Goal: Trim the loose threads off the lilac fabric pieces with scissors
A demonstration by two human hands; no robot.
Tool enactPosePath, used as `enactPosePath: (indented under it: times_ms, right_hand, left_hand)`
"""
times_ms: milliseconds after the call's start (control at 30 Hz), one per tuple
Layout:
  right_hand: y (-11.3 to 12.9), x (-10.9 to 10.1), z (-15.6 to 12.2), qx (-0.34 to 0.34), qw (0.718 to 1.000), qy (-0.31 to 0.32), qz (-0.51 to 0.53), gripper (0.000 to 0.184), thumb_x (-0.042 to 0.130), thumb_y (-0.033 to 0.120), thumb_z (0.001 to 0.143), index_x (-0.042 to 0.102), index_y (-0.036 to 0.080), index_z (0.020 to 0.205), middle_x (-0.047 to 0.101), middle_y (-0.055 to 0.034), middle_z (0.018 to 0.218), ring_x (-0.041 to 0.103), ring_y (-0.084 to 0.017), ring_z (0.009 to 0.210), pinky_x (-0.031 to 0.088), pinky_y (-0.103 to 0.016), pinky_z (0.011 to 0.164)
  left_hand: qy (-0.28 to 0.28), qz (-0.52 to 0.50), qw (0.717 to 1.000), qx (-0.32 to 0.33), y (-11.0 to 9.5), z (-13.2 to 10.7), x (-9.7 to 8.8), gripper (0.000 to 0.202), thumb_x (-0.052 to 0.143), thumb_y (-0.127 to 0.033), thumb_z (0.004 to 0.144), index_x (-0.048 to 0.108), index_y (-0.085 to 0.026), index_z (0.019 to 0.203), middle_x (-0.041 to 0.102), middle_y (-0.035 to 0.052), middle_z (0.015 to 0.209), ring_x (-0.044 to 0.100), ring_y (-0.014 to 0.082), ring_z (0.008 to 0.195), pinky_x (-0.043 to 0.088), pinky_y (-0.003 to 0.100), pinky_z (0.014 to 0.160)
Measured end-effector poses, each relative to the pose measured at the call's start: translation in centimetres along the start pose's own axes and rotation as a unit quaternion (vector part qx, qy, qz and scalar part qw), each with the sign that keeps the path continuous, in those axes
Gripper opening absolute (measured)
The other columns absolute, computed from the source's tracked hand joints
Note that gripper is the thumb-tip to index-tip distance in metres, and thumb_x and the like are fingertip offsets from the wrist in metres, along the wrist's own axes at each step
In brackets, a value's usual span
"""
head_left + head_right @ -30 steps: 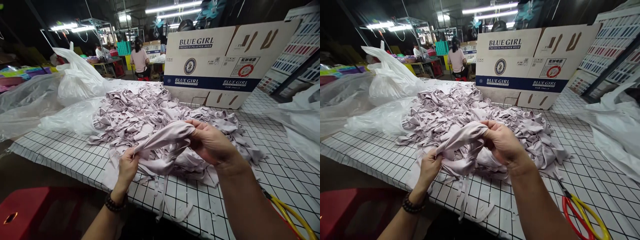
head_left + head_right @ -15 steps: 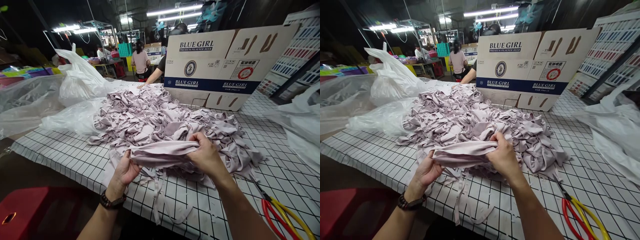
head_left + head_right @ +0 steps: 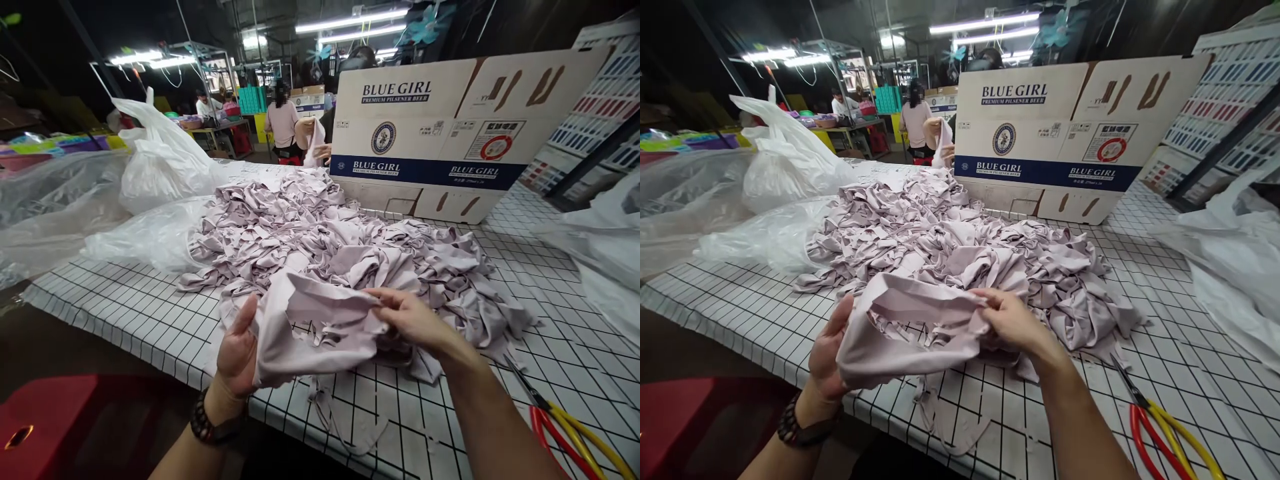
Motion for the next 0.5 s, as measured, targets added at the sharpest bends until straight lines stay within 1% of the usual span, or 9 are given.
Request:
enactPosePath:
  times_ms: [67, 100, 167, 200, 233, 267, 333, 433, 500]
  right_hand:
    - [0.2, 4.1, -0.7, -0.007, 0.993, 0.115, 0.019, 0.052, 0.071, 0.024, 0.073, 0.063, 0.02, 0.124, 0.071, -0.0038, 0.091, 0.064, -0.014, 0.069, 0.051, -0.025, 0.057]
    - [0.4, 6.6, -1.2, -0.022, 0.984, 0.178, 0.022, 0.058, 0.076, 0.024, 0.069, 0.062, 0.022, 0.125, 0.07, -0.0038, 0.098, 0.065, -0.016, 0.078, 0.053, -0.028, 0.066]
    - [0.4, 10.8, -1.9, -0.044, 0.967, 0.251, 0.024, 0.058, 0.085, 0.019, 0.052, 0.069, 0.024, 0.108, 0.069, -0.0005, 0.097, 0.063, -0.018, 0.084, 0.052, -0.031, 0.073]
    - [0.2, 12.3, -1.9, -0.045, 0.965, 0.256, 0.024, 0.05, 0.086, 0.017, 0.046, 0.071, 0.025, 0.093, 0.069, 0.0017, 0.089, 0.062, -0.019, 0.081, 0.052, -0.03, 0.071]
    - [0.0, 13.3, -1.8, -0.04, 0.968, 0.247, 0.028, 0.037, 0.086, 0.019, 0.047, 0.07, 0.025, 0.079, 0.067, 0.0034, 0.079, 0.061, -0.018, 0.075, 0.05, -0.029, 0.066]
    - [-0.2, 13.8, -1.7, -0.034, 0.972, 0.231, 0.038, 0.025, 0.084, 0.024, 0.052, 0.066, 0.023, 0.069, 0.063, 0.0043, 0.069, 0.058, -0.015, 0.066, 0.048, -0.027, 0.06]
    - [0.0, 13.6, -1.7, -0.025, 0.976, 0.207, 0.058, 0.025, 0.077, 0.037, 0.064, 0.059, 0.02, 0.061, 0.054, 0.0053, 0.056, 0.048, -0.009, 0.05, 0.041, -0.022, 0.047]
    - [1.4, 11.4, -2.2, 0.003, 0.976, 0.187, 0.112, 0.03, 0.075, 0.043, 0.07, 0.059, 0.017, 0.071, 0.054, 0.0053, 0.056, 0.042, -0.004, 0.039, 0.035, -0.016, 0.038]
    - [2.9, 10.1, -2.0, 0.033, 0.972, 0.186, 0.142, 0.03, 0.074, 0.041, 0.073, 0.06, 0.016, 0.082, 0.061, 0.0022, 0.061, 0.048, -0.005, 0.039, 0.037, -0.014, 0.036]
  left_hand:
    - [0.035, 0.003, 0.999, -0.035, 1.4, 0.6, 2.7, 0.042, 0.05, -0.044, 0.091, 0.07, -0.012, 0.108, 0.078, 0.0108, 0.088, 0.071, 0.0287, 0.098, 0.051, 0.04, 0.094]
    - [0.043, 0.006, 0.998, -0.054, 2.1, 0.9, 3.8, 0.043, 0.053, -0.042, 0.09, 0.069, -0.008, 0.11, 0.077, 0.0126, 0.089, 0.071, 0.0296, 0.097, 0.052, 0.041, 0.093]
    - [0.055, 0.014, 0.995, -0.082, 3.4, 1.5, 5.4, 0.042, 0.059, -0.035, 0.086, 0.067, -0.004, 0.112, 0.077, 0.0143, 0.088, 0.073, 0.0289, 0.088, 0.055, 0.037, 0.086]
    - [0.061, 0.021, 0.994, -0.089, 3.7, 1.7, 5.9, 0.042, 0.06, -0.031, 0.084, 0.067, -0.002, 0.113, 0.077, 0.0143, 0.086, 0.074, 0.0281, 0.083, 0.056, 0.035, 0.081]
    - [0.065, 0.03, 0.994, -0.088, 3.7, 1.8, 6.2, 0.041, 0.062, -0.027, 0.081, 0.066, -0.002, 0.113, 0.077, 0.0139, 0.085, 0.074, 0.0274, 0.079, 0.057, 0.033, 0.076]
    - [0.063, 0.04, 0.994, -0.074, 3.4, 1.8, 6.2, 0.041, 0.063, -0.023, 0.079, 0.066, -0.002, 0.114, 0.077, 0.0132, 0.083, 0.074, 0.0269, 0.076, 0.057, 0.032, 0.072]
    - [0.036, 0.064, 0.997, -0.019, 1.9, 1.3, 5.0, 0.042, 0.066, -0.016, 0.072, 0.067, -0.004, 0.113, 0.077, 0.0116, 0.081, 0.074, 0.0273, 0.076, 0.057, 0.033, 0.072]
    - [-0.056, 0.098, 0.992, 0.063, -1.0, -0.9, 1.0, 0.036, 0.071, -0.009, 0.065, 0.073, -0.01, 0.101, 0.077, 0.0087, 0.082, 0.072, 0.0279, 0.086, 0.055, 0.035, 0.083]
    - [-0.127, 0.125, 0.981, 0.076, -2.1, -2.8, -2.3, 0.019, 0.073, -0.013, 0.069, 0.075, -0.012, 0.088, 0.076, 0.0088, 0.086, 0.07, 0.027, 0.091, 0.053, 0.035, 0.088]
Point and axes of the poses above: each hand's wrist, its own z-axis towards the middle knuckle, its own x-axis out of the palm, y = z × x, the point moved 8 cm from there along z, towards the middle knuckle
